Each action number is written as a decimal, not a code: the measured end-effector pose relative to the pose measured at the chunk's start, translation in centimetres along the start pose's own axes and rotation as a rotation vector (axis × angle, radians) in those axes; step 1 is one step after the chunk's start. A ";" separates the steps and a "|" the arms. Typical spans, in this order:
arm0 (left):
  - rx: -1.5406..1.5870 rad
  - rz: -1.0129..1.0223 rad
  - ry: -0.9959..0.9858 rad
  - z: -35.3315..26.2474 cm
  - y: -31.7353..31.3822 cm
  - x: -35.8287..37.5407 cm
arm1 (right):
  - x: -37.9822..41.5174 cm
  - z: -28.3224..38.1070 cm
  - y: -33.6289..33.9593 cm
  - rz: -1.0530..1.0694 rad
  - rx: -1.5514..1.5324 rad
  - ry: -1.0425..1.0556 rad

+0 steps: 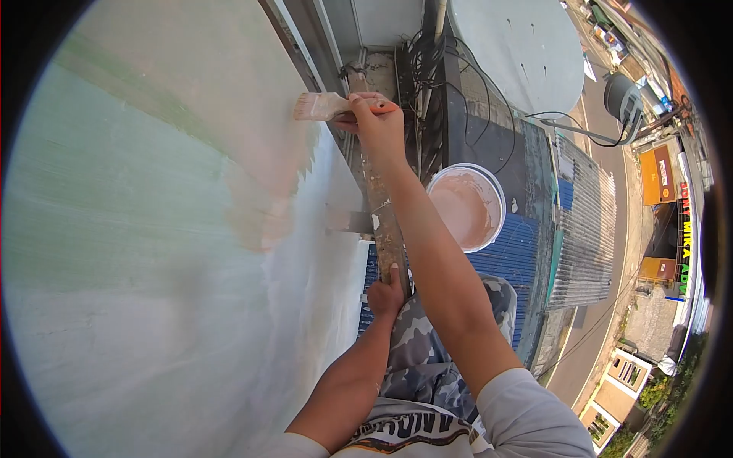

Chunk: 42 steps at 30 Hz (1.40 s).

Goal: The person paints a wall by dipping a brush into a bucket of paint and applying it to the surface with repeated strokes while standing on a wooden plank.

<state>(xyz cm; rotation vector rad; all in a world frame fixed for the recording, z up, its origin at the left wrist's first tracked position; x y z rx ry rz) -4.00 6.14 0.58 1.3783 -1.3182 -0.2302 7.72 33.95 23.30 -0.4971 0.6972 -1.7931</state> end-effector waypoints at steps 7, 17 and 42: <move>-0.031 0.058 -0.178 2.1 -2.5 -1.2 | 3.1 -11.0 5.3 -0.153 0.490 -0.069; -0.007 0.041 -0.024 0.7 -0.9 -0.3 | 2.9 11.0 -6.6 0.100 -0.242 0.200; -0.023 -0.003 -0.006 0.0 0.3 0.2 | 12.2 9.8 21.7 -0.137 1.650 0.056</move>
Point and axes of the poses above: each hand's wrist, its own x-axis away from the middle knuckle, its own y-axis out of the back of the hand, z = x × y, the point moved 6 cm from there along -x, towards the middle knuckle, and after that the axes turned 7 degrees about -x, right-handed, at the moved point
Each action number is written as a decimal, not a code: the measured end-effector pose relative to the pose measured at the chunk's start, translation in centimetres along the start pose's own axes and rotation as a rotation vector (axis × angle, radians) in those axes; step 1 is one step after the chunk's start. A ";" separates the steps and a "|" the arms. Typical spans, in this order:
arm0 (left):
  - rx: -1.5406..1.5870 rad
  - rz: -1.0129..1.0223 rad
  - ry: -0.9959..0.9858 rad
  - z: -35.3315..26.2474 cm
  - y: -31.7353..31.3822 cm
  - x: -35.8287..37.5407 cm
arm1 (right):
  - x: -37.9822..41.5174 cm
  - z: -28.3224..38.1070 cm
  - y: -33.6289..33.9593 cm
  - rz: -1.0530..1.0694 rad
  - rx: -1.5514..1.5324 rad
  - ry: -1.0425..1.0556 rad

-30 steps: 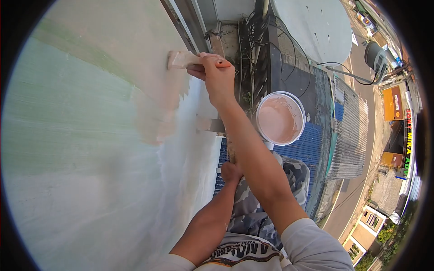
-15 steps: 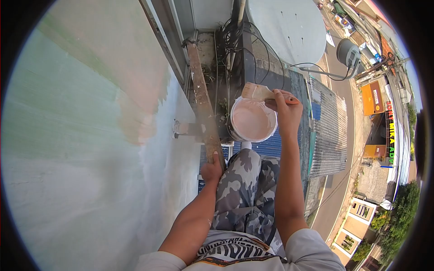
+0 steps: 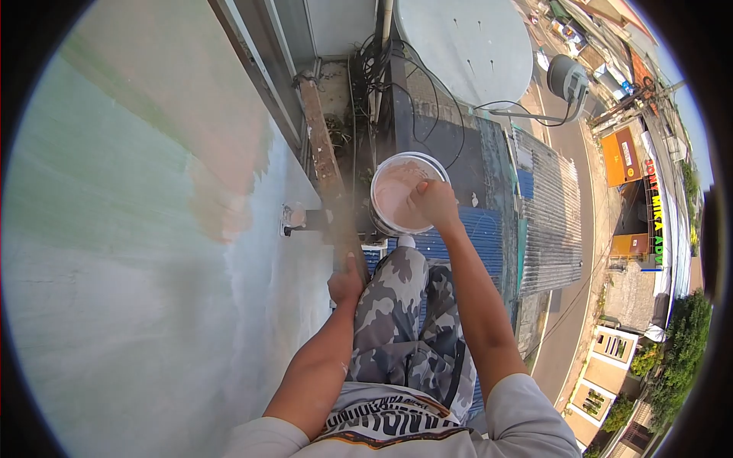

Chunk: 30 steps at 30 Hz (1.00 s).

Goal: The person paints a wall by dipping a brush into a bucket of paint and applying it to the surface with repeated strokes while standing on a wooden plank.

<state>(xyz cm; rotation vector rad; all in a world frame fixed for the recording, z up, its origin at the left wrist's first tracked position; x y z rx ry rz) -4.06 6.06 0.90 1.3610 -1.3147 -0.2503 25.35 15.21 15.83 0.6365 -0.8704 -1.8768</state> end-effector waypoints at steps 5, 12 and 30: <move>0.006 0.038 0.000 -0.1 0.2 0.3 | 2.0 0.8 4.1 -0.070 -0.249 -0.089; -0.049 0.066 -0.023 0.1 0.0 0.0 | 6.6 2.1 7.7 -0.207 -0.423 -0.039; 0.467 0.811 0.019 11.0 1.9 3.1 | 9.8 -6.7 2.9 -0.304 -1.590 -0.517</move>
Point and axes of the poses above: each hand's wrist, its own x-axis away from the middle knuckle, its own y-axis out of the back of the hand, z = x × y, the point moved 6 cm from there along -x, towards the middle knuckle, and after that the axes turned 7 degrees about -x, right-handed, at the moved point
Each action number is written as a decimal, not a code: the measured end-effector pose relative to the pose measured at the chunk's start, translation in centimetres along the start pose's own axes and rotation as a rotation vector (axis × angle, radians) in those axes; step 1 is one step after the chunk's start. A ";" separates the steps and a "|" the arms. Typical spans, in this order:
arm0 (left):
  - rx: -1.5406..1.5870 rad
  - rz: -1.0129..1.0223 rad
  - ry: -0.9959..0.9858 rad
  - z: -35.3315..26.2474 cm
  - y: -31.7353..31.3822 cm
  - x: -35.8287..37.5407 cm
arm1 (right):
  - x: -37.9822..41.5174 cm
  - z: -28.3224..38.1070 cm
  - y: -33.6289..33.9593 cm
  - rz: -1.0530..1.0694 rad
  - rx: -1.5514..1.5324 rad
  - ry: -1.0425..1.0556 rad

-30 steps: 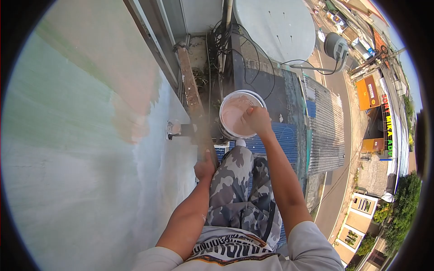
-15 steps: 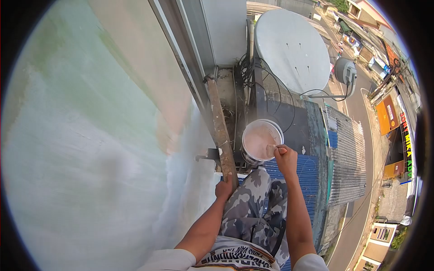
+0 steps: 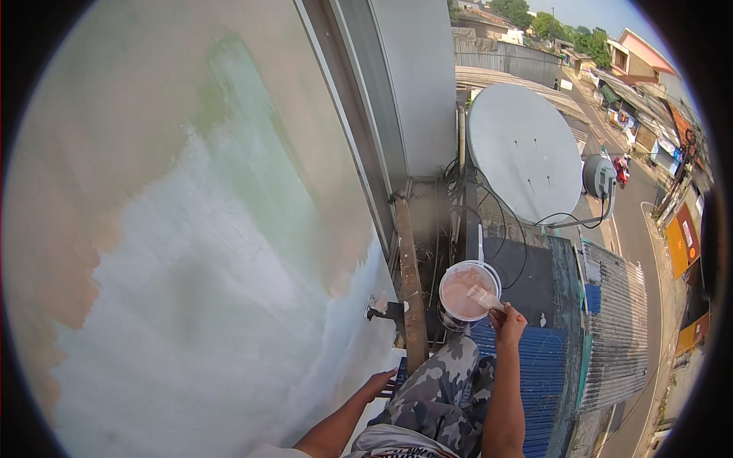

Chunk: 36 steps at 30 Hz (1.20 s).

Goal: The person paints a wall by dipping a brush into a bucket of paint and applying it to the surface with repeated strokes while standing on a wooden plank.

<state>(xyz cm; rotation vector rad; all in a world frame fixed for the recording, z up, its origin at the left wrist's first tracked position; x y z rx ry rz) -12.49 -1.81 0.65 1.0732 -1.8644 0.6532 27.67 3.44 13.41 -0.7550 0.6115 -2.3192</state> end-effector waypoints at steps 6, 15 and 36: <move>-0.090 0.021 0.001 2.0 -0.3 -1.0 | 1.8 0.2 -2.3 0.045 -0.171 0.016; -0.341 0.014 -0.320 3.4 -1.8 -5.2 | 6.4 -1.7 -17.5 0.346 -0.290 -0.107; -0.319 0.054 -0.002 0.3 -4.1 -8.5 | 11.1 -15.0 -24.5 0.463 0.102 -0.194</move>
Point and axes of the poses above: each hand's wrist, its own x-axis away from the middle knuckle, its own y-axis out of the back of the hand, z = x × y, the point moved 6 cm from there along -x, towards the middle knuckle, and after that the axes turned 7 degrees about -x, right-handed, at the moved point
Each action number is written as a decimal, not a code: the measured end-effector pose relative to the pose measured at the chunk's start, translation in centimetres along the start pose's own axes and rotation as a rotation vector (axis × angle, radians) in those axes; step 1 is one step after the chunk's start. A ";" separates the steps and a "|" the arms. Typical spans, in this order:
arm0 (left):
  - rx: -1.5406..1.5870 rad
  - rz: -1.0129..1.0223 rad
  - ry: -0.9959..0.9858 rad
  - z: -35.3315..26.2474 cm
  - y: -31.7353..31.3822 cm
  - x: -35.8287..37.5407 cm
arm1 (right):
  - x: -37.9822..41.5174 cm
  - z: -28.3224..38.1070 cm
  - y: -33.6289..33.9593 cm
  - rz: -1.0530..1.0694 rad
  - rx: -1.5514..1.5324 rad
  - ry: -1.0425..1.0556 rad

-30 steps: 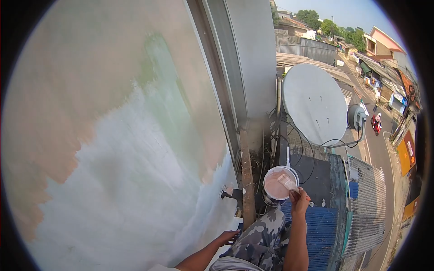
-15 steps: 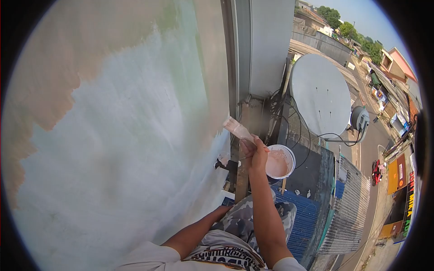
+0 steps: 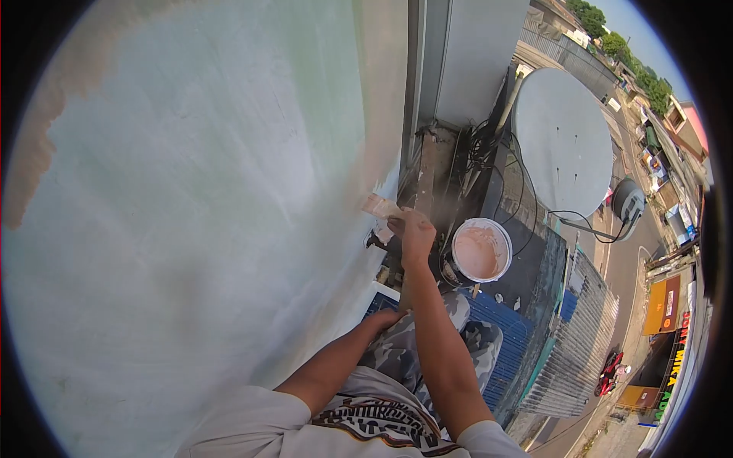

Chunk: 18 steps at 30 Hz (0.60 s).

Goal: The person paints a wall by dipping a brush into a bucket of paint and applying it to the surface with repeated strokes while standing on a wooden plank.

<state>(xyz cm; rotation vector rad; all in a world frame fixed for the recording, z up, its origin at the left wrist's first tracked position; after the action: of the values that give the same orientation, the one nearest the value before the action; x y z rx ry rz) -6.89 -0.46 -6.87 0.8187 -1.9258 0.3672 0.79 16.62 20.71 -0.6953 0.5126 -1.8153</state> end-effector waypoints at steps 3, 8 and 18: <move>-0.084 -0.139 0.020 -1.2 0.4 2.6 | -0.1 1.4 -3.1 0.043 0.014 0.004; -0.086 -0.178 -0.039 -1.0 0.2 1.5 | 2.4 14.3 -12.1 0.267 -0.202 0.200; -0.068 -0.169 0.000 -3.0 1.0 4.7 | -0.9 3.6 -0.6 -0.020 0.069 0.015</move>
<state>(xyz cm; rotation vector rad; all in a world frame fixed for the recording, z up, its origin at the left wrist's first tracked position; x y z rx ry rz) -6.96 0.16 -1.29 0.9279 -1.8431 0.1984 3.03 17.66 23.52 -0.6422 0.4529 -1.8497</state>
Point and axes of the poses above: each hand's wrist, its own x-axis away from the middle knuckle, its own y-axis out of the back of the hand, z = x × y, the point moved 6 cm from there along -x, towards the middle knuckle, and after that the axes turned 7 degrees about -x, right-handed, at the moved point
